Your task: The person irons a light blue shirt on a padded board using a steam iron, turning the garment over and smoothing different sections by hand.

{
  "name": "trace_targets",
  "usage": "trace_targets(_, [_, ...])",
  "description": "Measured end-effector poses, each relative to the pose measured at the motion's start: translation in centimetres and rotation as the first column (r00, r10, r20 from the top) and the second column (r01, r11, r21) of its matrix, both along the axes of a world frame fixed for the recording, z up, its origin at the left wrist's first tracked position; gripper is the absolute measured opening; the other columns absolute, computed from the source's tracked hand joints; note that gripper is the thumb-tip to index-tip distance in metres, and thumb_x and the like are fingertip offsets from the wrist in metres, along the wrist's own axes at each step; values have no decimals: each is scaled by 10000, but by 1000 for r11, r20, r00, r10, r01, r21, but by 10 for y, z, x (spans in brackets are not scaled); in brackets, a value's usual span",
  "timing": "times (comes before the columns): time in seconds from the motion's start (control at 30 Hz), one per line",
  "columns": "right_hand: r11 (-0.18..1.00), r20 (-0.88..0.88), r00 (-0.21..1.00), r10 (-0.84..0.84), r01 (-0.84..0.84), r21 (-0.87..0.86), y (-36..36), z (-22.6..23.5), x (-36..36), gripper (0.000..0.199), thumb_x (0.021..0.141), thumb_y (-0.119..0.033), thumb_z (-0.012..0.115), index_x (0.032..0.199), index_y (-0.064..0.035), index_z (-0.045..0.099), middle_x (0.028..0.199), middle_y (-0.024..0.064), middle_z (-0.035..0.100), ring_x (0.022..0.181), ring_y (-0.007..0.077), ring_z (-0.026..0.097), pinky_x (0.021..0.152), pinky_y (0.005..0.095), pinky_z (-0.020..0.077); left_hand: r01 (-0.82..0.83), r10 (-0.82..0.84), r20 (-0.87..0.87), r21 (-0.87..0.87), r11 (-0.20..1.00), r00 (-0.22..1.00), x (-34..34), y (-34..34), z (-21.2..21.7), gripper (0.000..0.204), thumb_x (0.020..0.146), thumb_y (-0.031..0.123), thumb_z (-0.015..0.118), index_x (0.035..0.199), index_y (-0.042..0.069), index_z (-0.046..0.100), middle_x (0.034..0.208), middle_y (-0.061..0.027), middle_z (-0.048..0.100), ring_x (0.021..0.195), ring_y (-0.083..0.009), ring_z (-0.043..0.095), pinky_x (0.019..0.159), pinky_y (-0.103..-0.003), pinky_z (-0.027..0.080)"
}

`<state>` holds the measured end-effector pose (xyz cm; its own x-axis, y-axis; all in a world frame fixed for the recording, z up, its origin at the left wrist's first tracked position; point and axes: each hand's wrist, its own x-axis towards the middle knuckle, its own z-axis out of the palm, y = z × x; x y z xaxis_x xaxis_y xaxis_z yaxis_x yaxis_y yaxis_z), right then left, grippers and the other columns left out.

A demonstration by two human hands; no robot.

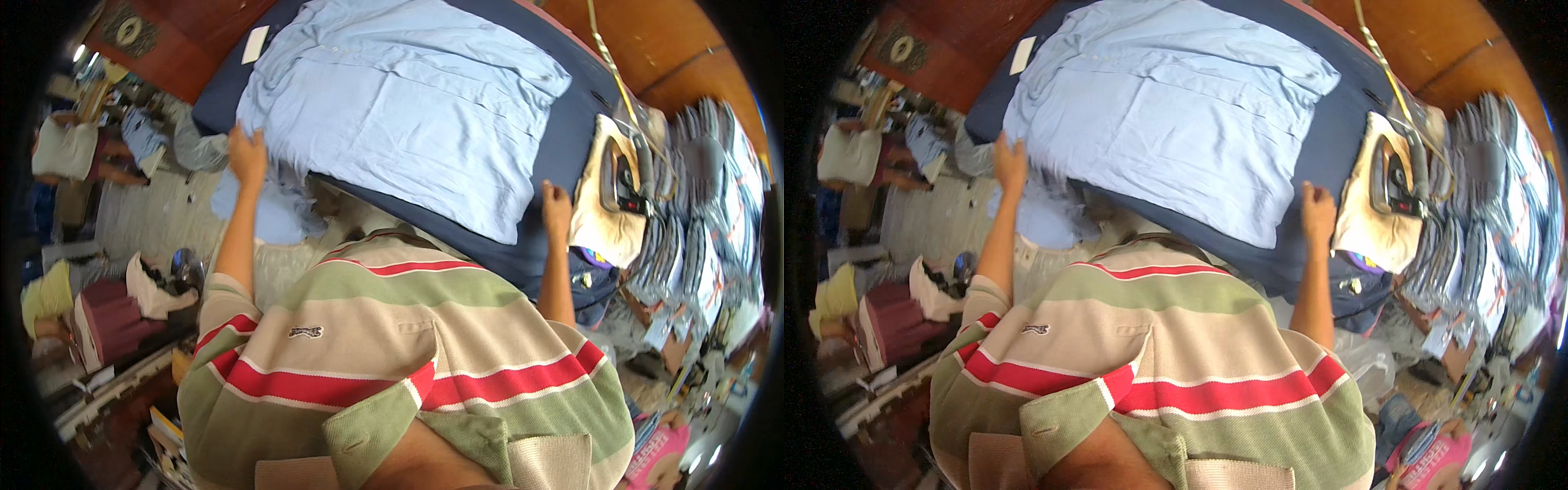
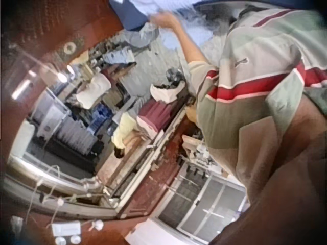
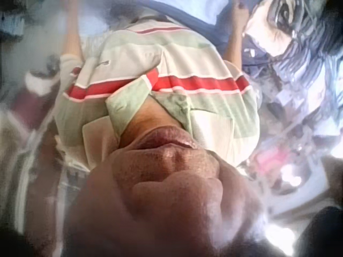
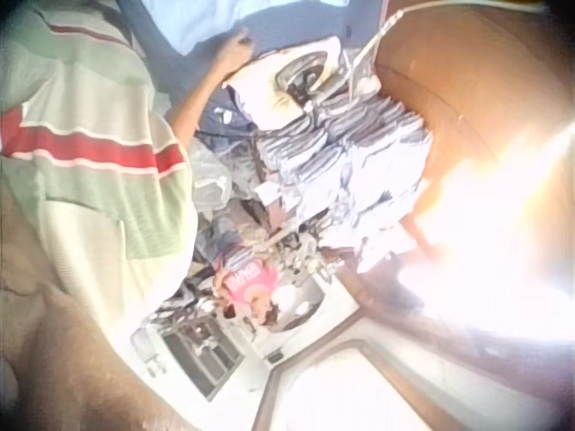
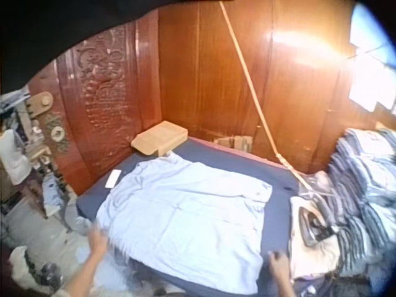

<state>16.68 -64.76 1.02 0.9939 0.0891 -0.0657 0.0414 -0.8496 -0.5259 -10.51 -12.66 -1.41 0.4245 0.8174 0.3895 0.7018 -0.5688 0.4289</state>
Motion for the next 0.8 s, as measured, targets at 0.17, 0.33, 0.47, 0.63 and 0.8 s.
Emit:
trace_targets(0.17, [938,180,980,-88,142,-315,74,19,-77,620,679,-483,651,1046,6,544,1095,163,521,1030,339,495,829,483,409,-191,147,-367,-86,978,919,14,67,-14,543,814,504,503,1222,146,502,1393,-55,330,1269,-261,322,929,-523,343])
trace_targets(0.33, [965,35,983,-177,167,201,109,8,-84,314,772,-140,596,1043,-59,460,893,241,586,875,420,551,737,478,432,-74,68,-56,-111,991,996,11,128,-67,528,849,406,514,1211,24,469,1236,-157,491,1098,-342,489,876,-414,405])
trace_targets(0.47, [882,113,922,-370,311,353,62,2,-94,298,790,-151,589,1051,-75,468,752,183,597,717,376,586,659,429,438,171,-98,269,-263,949,958,17,150,-60,480,872,337,509,1172,-34,449,1205,-226,487,1075,-349,488,866,-391,391])
trace_targets(0.63, [864,128,955,-266,178,471,46,6,-120,347,787,-45,523,1129,-100,529,773,160,613,719,265,590,690,366,451,319,-133,389,-464,826,912,18,169,-49,388,851,185,567,1132,-61,460,1134,-176,511,1002,-263,491,884,-343,375])
trace_targets(0.8, [862,176,959,-223,110,494,26,-1,-122,236,759,-10,493,904,-79,665,866,156,650,809,284,630,738,337,471,611,-324,569,-435,661,756,15,129,-23,444,825,30,521,1261,13,440,1279,-123,448,1098,-214,455,935,-316,344])
